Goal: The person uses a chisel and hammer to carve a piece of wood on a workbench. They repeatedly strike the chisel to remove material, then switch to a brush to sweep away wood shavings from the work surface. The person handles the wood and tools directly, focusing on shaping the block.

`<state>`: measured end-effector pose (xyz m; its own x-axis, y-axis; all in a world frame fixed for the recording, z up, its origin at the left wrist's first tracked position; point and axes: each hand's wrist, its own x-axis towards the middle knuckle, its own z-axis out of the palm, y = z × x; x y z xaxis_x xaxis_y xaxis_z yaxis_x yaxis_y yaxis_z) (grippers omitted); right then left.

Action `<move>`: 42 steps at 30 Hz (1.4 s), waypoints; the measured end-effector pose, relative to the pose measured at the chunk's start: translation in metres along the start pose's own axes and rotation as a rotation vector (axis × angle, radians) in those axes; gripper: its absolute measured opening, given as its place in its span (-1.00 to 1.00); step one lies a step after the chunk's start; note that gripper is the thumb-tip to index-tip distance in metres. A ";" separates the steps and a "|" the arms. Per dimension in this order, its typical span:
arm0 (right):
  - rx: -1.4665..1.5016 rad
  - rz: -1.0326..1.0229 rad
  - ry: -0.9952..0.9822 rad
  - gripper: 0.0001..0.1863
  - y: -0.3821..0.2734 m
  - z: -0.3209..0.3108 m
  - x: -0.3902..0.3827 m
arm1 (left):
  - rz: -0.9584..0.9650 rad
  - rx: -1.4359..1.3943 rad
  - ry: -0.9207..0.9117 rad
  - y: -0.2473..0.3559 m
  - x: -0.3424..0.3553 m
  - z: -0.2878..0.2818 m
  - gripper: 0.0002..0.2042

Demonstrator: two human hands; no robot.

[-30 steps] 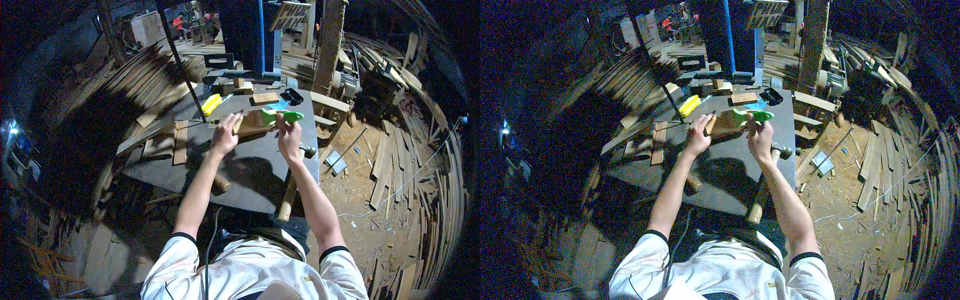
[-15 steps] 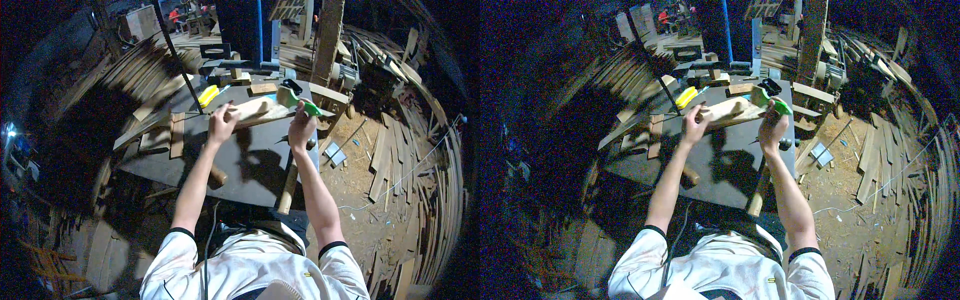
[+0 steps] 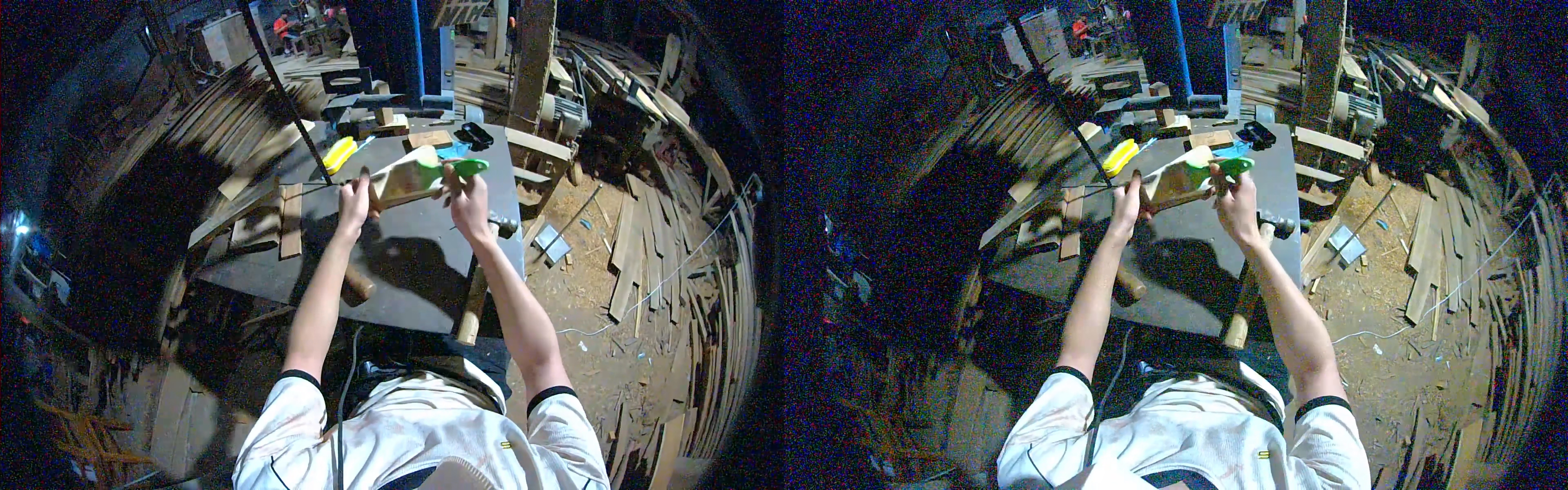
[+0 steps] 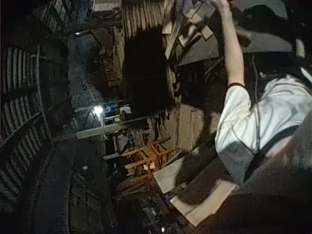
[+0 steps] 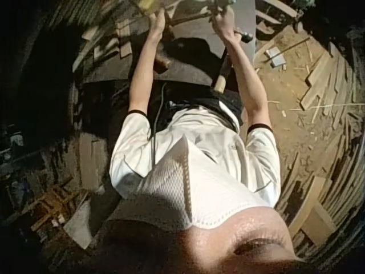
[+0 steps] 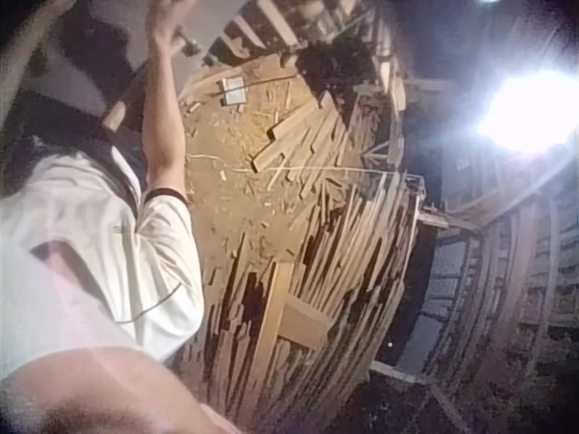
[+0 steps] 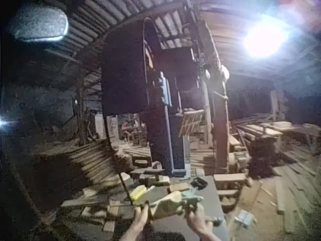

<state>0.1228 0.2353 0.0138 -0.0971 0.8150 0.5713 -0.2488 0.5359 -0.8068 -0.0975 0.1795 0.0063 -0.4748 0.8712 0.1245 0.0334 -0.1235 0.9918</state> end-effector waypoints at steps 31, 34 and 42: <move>-0.108 0.018 0.063 -0.59 -0.001 -0.017 0.009 | 0.004 0.125 0.032 -0.033 0.017 -0.008 -0.38; -0.293 -0.087 0.193 -0.57 -0.003 -0.031 0.014 | 0.059 0.032 -0.050 -0.029 0.016 -0.006 -0.38; -0.475 -0.210 0.223 -0.63 0.000 -0.033 0.017 | 0.052 0.071 -0.060 -0.037 0.020 -0.007 -0.42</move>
<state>0.1524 0.2565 0.0185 0.1267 0.6795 0.7227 0.2251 0.6898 -0.6881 -0.1142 0.1981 -0.0279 -0.4178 0.8915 0.1749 0.1197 -0.1368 0.9833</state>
